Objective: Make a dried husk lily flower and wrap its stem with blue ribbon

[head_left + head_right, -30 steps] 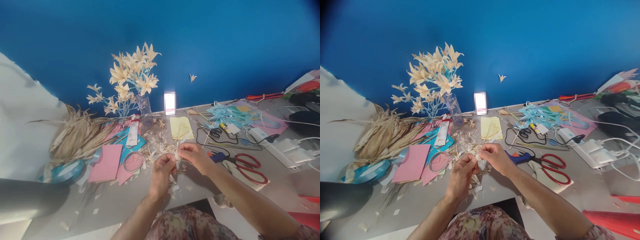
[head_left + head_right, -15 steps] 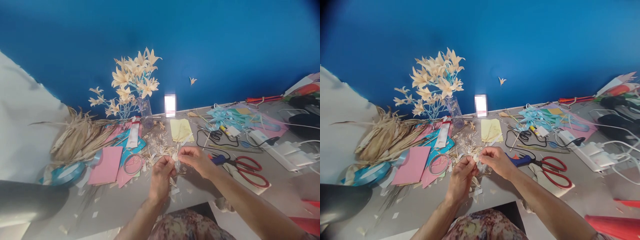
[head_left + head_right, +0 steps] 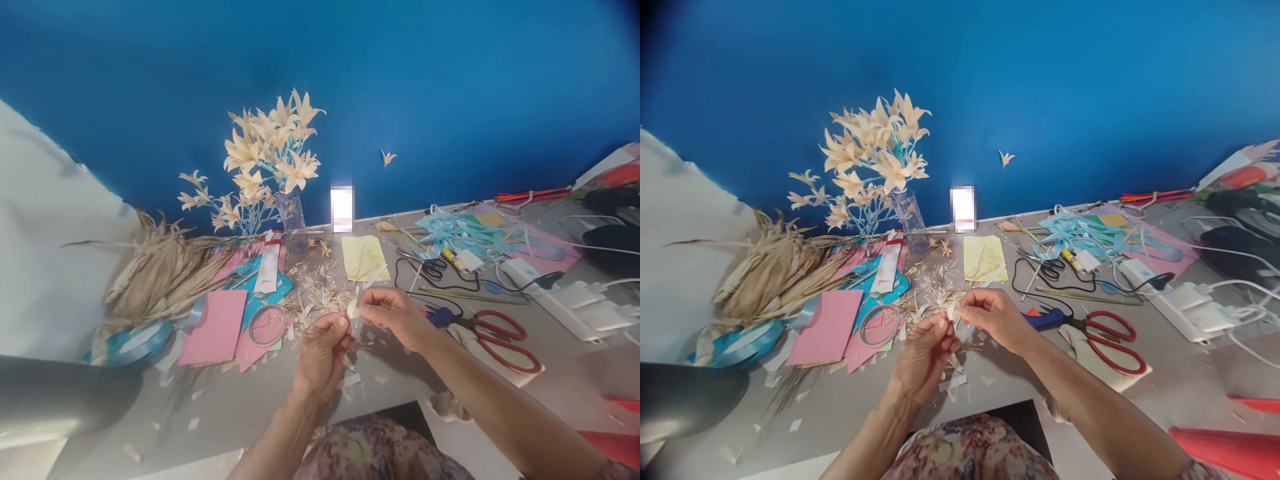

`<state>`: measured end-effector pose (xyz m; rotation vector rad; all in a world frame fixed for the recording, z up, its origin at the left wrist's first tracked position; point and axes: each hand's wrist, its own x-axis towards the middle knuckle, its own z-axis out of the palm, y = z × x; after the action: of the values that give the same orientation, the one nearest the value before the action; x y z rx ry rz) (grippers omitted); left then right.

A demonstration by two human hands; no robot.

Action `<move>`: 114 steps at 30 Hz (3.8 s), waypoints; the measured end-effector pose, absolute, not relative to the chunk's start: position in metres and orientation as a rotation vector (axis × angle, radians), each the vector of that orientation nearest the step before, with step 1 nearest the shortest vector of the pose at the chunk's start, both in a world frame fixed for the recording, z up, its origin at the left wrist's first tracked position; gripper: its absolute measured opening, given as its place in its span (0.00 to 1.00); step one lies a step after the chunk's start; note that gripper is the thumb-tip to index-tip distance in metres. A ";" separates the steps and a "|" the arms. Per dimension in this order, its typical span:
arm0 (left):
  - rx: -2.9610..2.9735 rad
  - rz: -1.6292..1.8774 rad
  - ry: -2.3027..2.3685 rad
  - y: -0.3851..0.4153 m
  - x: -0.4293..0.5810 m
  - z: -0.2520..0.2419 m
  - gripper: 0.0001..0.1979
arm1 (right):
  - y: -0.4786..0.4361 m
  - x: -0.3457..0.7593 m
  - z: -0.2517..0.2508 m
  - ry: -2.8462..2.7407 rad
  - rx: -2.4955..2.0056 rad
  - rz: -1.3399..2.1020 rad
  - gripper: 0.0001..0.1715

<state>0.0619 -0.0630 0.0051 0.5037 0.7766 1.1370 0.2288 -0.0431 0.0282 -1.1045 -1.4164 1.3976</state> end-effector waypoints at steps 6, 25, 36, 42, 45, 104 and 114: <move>0.537 1.147 0.766 -0.066 0.061 0.008 0.14 | -0.044 0.227 0.030 -1.475 -1.108 1.340 0.14; 0.513 1.216 0.894 -0.063 0.046 -0.001 0.15 | -0.042 0.228 0.030 -1.440 -1.114 1.394 0.20; 0.438 1.227 0.735 -0.053 0.025 0.007 0.17 | -0.023 0.199 0.047 -1.400 -1.076 1.559 0.22; 0.406 1.239 0.754 -0.051 0.008 0.009 0.17 | -0.010 0.173 0.042 -1.504 -1.043 1.547 0.19; 0.400 1.242 0.778 -0.049 0.000 0.008 0.17 | -0.003 0.164 0.037 -1.513 -1.014 1.585 0.19; 0.321 1.234 0.764 -0.070 0.000 0.023 0.19 | -0.044 0.153 0.031 -1.619 -1.060 0.940 0.06; 0.549 1.452 0.927 -0.072 0.001 0.008 0.13 | -0.049 0.142 0.023 -0.880 -0.914 1.850 0.23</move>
<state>0.0009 -0.0717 0.0082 0.5486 0.9266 1.4521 0.1420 -0.0495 0.0228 -0.9142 -0.8803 1.8496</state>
